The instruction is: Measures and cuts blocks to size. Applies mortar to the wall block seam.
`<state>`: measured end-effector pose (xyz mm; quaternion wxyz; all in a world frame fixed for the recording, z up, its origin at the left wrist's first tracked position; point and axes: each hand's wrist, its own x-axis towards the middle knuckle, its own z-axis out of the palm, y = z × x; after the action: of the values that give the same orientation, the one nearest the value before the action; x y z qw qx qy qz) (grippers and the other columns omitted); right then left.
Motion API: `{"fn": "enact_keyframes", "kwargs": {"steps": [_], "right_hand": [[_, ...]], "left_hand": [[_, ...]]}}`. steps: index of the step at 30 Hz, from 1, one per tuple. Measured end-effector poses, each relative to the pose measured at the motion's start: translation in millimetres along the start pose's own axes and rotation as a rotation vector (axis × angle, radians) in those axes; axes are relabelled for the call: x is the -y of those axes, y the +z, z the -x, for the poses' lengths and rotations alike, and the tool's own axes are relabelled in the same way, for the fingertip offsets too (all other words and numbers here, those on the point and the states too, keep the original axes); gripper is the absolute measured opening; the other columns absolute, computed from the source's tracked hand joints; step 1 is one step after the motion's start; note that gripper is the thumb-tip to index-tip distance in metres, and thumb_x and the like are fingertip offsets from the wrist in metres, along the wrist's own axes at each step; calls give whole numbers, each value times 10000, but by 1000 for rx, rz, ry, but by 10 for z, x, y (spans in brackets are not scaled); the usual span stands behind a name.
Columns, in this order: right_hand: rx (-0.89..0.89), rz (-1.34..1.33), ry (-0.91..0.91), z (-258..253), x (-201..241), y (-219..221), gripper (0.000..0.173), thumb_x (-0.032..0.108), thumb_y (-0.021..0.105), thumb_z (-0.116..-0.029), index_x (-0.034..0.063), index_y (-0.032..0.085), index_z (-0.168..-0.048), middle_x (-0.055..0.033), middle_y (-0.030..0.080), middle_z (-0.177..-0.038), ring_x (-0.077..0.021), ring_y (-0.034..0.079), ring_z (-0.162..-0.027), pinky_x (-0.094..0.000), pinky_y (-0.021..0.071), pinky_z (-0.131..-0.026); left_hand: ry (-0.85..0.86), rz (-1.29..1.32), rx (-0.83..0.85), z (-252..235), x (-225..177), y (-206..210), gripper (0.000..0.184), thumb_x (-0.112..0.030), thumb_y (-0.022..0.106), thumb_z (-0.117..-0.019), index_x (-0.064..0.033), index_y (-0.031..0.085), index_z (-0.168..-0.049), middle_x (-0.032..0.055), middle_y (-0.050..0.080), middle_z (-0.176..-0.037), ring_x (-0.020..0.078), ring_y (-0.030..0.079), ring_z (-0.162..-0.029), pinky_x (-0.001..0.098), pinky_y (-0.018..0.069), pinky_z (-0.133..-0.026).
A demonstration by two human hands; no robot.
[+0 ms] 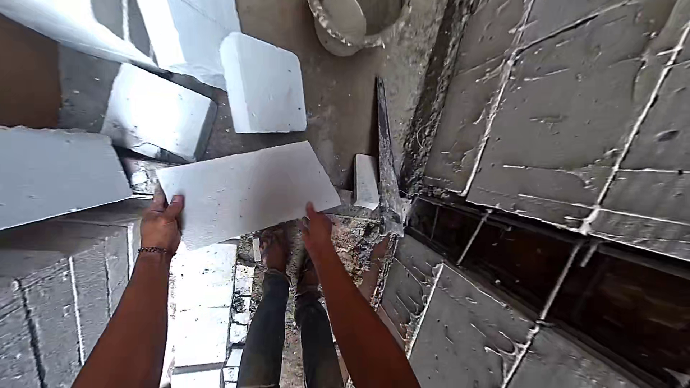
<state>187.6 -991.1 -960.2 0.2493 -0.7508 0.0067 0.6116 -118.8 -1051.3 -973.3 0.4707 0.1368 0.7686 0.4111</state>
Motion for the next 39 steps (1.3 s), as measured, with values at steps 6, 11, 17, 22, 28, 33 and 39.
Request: {"fn": "enact_keyframes", "kwargs": {"steps": [6,11,17,22,28,33,39], "right_hand": [[-502,1099,-426,310,497,-1013,619,129,661,-934,-68,443,-1480,-346,460,-1470,-463,481,-1368,-544,437,-1118],[-429,1618,-363,-380,655,-2053,744,143,707,-879,-10,407,-1543,-296,365,-1592,-464,360,-1477,-621,316,-1181],[-200,1469,-961,-651,646,-2351,492,130,671,-855,-99,617,-1287,-313,619,-1296,-461,583,-1257,-560,450,-1093],[-313,885,-1252,600,611,-2008,350,245,711,-948,-87,700,-1057,-162,730,-904,-190,728,-812,-347,612,-769],[-160,389,-1124,1590,273,-1712,431,179,756,-907,-113,660,-1209,-62,760,-1082,4,720,-938,-187,612,-859],[-166,405,-1161,1602,-68,-1477,404,181,738,-901,-112,693,-1176,-97,771,-1078,-9,721,-1007,-182,587,-910],[-126,427,-1137,1714,-79,-1742,375,215,729,-930,-46,702,-1198,-26,772,-1059,19,719,-936,-178,604,-855]], "left_hand": [[34,-202,-120,3,106,116,645,-112,547,-1036,-34,253,-1604,170,428,-1577,151,507,-1385,313,424,-1145],[289,-667,-333,211,-208,478,656,-260,635,-973,75,416,-1493,311,395,-1553,427,371,-1464,514,285,-1217],[659,-858,70,149,-476,1856,553,-404,559,-1013,-13,568,-1404,196,425,-1578,373,355,-1491,547,270,-1230],[568,-1026,91,-67,-505,2637,593,-467,393,-1074,-59,499,-1491,204,472,-1542,380,376,-1483,597,161,-1249],[598,-1199,109,-22,-258,2742,568,-440,273,-1101,-67,553,-1425,187,590,-1400,383,492,-1371,543,244,-1217],[682,-1241,121,33,-134,2721,651,-496,270,-1069,-47,463,-1499,219,552,-1435,410,459,-1401,569,178,-1239],[705,-1317,145,37,-142,2714,692,-519,242,-1065,-35,418,-1526,211,495,-1504,404,421,-1437,590,148,-1241]]}}
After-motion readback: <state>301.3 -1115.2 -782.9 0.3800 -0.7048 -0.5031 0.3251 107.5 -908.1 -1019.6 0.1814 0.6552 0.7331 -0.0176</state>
